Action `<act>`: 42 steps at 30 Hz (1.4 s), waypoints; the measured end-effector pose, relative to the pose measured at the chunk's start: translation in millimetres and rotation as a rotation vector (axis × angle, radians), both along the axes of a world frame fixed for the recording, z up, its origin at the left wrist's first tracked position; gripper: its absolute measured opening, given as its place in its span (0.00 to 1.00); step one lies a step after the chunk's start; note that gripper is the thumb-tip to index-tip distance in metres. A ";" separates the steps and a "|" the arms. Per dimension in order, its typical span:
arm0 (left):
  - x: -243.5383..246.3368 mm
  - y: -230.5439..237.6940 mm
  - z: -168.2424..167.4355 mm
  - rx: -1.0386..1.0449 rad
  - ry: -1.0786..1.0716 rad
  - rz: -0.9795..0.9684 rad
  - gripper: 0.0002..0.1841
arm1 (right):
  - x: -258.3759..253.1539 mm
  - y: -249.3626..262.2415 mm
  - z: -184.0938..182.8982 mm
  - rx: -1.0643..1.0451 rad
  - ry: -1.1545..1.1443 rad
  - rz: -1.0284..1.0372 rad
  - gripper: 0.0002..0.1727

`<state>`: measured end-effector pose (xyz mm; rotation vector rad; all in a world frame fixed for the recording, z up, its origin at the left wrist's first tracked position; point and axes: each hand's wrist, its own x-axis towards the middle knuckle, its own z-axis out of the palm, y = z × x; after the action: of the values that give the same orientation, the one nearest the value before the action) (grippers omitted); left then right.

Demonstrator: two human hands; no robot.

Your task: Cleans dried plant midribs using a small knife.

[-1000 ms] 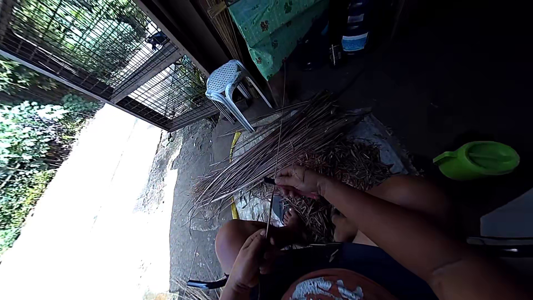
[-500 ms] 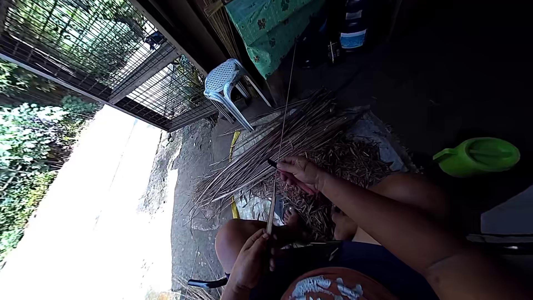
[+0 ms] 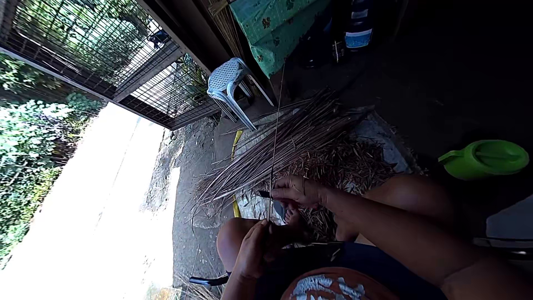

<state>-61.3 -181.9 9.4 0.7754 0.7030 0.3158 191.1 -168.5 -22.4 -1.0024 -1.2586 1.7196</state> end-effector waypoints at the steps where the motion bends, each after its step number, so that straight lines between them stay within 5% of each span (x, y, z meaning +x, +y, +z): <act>1: -0.4 -0.1 1.8 0.002 -0.006 -0.005 0.19 | 1.9 1.5 -0.2 0.003 -0.008 -0.024 0.15; 15: -7.4 -2.5 1.6 0.009 0.049 -0.031 0.19 | 31.3 25.9 -12.2 -0.103 0.030 -0.391 0.15; 26: 2.8 3.6 -8.1 0.102 0.093 0.005 0.18 | -3.5 0.5 -5.9 -0.065 -0.054 0.135 0.16; 42: 0.0 1.2 3.0 0.063 0.067 -0.013 0.19 | 23.2 21.5 -11.3 -0.108 -0.026 -0.144 0.14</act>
<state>-61.3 -180.7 12.4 0.8535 0.7537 0.3029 214.3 -147.0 -33.6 -1.1531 -1.0909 1.6823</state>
